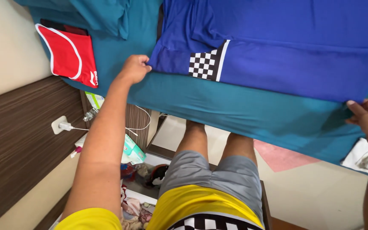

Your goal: Folding various shirts and tank tops on a bed.

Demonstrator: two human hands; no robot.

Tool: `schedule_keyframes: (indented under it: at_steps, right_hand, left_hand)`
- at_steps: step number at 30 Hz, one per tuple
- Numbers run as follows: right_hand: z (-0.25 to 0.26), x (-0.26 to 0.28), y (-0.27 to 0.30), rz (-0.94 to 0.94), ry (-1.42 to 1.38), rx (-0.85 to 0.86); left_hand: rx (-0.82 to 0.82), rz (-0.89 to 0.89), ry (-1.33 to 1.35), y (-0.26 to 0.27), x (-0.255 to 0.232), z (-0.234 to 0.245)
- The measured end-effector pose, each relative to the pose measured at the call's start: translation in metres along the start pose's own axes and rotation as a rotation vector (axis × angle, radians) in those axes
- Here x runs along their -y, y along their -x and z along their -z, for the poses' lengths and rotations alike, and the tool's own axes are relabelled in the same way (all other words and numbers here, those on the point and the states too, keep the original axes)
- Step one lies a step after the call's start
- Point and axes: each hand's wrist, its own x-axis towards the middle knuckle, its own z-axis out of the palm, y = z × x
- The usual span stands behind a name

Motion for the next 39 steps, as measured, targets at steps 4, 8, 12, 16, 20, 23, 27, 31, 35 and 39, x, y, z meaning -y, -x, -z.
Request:
schedule_keyframes:
  at_steps: [4, 8, 12, 16, 20, 23, 27, 31, 35, 39]
  right_hand:
    - [0.007, -0.041, -0.023, -0.022, 0.072, -0.036]
    - [-0.001, -0.049, -0.029, 0.230, 0.267, -0.252]
    - [-0.128, 0.198, 0.085, 0.607, 0.293, -0.378]
    - [-0.257, 0.308, 0.108, 1.038, 0.617, -0.222]
    - [-0.359, 0.366, 0.083, 1.289, 0.839, -0.082]
    - [-0.394, 0.360, 0.041, 1.320, 0.990, -0.146]
    - [-0.390, 0.356, 0.031, 1.298, 0.957, -0.170]
    - [-0.361, 0.360, 0.076, 1.291, 0.768, -0.059]
    - [-0.331, 0.340, 0.103, 1.314, 0.733, 0.066]
    - [-0.311, 0.293, 0.087, 1.170, 0.829, 0.017]
  left_hand:
    - [0.000, 0.065, -0.089, 0.009, -0.017, -0.005]
    - [-0.161, 0.028, -0.121, 0.016, -0.023, -0.016]
    - [-0.466, -0.004, -0.029, 0.052, -0.066, -0.014]
    - [-0.676, -0.291, -0.045, 0.087, -0.108, -0.038]
    - [-0.554, -0.364, 0.146, 0.082, -0.116, -0.077]
    - [-0.522, -0.204, 0.385, 0.053, -0.088, -0.109]
    - [-0.364, 0.052, 0.861, 0.021, -0.064, -0.127]
    - [-0.206, 0.205, 1.164, 0.025, -0.069, -0.097]
    - [-0.028, 0.320, 1.349, 0.016, -0.058, -0.087]
    - [0.025, 0.382, 1.334, 0.017, -0.064, -0.082]
